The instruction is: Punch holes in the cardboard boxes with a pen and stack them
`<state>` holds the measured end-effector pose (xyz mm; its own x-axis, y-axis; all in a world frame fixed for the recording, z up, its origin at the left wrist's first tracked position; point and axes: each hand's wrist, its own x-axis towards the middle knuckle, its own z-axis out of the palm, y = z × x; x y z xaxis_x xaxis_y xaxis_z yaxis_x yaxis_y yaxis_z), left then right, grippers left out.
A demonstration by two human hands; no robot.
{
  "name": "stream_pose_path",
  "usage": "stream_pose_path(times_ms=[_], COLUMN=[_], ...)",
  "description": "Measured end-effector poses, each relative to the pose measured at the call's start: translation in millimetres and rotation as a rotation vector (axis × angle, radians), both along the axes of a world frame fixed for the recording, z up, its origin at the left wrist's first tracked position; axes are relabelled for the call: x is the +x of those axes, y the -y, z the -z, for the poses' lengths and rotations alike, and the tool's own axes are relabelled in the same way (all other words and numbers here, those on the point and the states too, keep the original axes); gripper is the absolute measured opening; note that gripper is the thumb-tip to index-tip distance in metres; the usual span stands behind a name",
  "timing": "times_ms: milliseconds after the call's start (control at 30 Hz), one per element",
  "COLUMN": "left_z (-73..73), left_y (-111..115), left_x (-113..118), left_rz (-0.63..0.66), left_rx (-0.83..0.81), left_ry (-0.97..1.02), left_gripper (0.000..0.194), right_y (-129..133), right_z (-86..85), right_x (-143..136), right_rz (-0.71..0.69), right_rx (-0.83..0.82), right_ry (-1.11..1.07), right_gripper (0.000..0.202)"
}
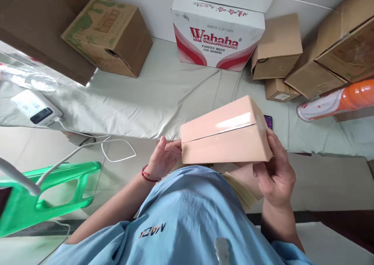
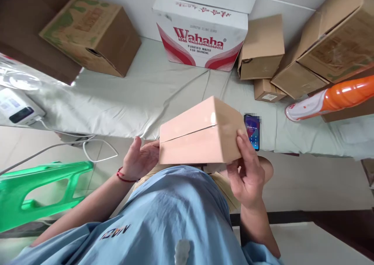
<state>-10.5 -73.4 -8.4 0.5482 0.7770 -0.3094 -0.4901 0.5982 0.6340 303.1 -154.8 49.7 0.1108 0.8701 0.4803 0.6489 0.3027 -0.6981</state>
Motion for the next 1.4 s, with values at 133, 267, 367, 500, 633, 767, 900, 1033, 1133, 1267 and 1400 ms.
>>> stream_pose_path(times_ms=[133,267,367,500,633,767,900,1033,1133,1267,1400], left_z=[13.4,22.2,22.4,19.0,11.2,2.6,1.9,3.8,-4.1,-38.9,-83.1], left_y=[-1.5,-4.2,-5.5,-9.4,-12.2,-10.7,-7.3,-1.7,2.8,7.8,12.8], left_x=[5.6,6.5,4.4,2.8,5.1,7.8,5.5,1.5,3.2,12.6,20.1], left_rz=[-0.053,-0.214,-0.276,-0.369,-0.351,-0.248,-0.238,-0.181,-0.142,-0.200,-0.355], left_rx=[-0.164,-0.160,-0.051,0.182,0.375,0.416,0.434,0.536,0.768,1.302,1.687], left_ry=[0.015,-0.140,-0.186,-0.297,-0.384,-0.219,-0.167,-0.246,-0.334,-0.591,-0.836], left_gripper=[0.083,0.046,0.045,0.051,0.064,0.054,0.049,0.040,0.049,0.078,0.072], right_y=[-5.8,0.5,7.5,5.4,-3.3,-1.7,8.8,11.6,4.4,-6.8,-13.8], right_z=[-17.5,-16.5,-10.2,2.5,19.0,36.5,51.7,58.5,57.2,59.8,77.6], right_x=[-15.7,-27.6,-28.3,-21.5,-11.6,-3.8,-0.9,-2.4,-4.5,-15.0,-40.8], right_rz=[-0.124,-0.205,-0.172,-0.020,0.175,0.232,0.309,0.378,0.346,0.254,0.121], right_rx=[0.101,0.046,-0.114,-0.294,-0.418,-0.497,-0.430,-0.307,-0.277,-0.390,-0.580], right_ry=[0.116,0.026,-0.213,-0.659,-0.810,-0.744,-0.686,-0.687,-0.837,-1.021,-0.911], right_gripper=[0.077,0.073,0.063,0.052,0.062,0.067,0.058,0.038,0.033,0.033,0.035])
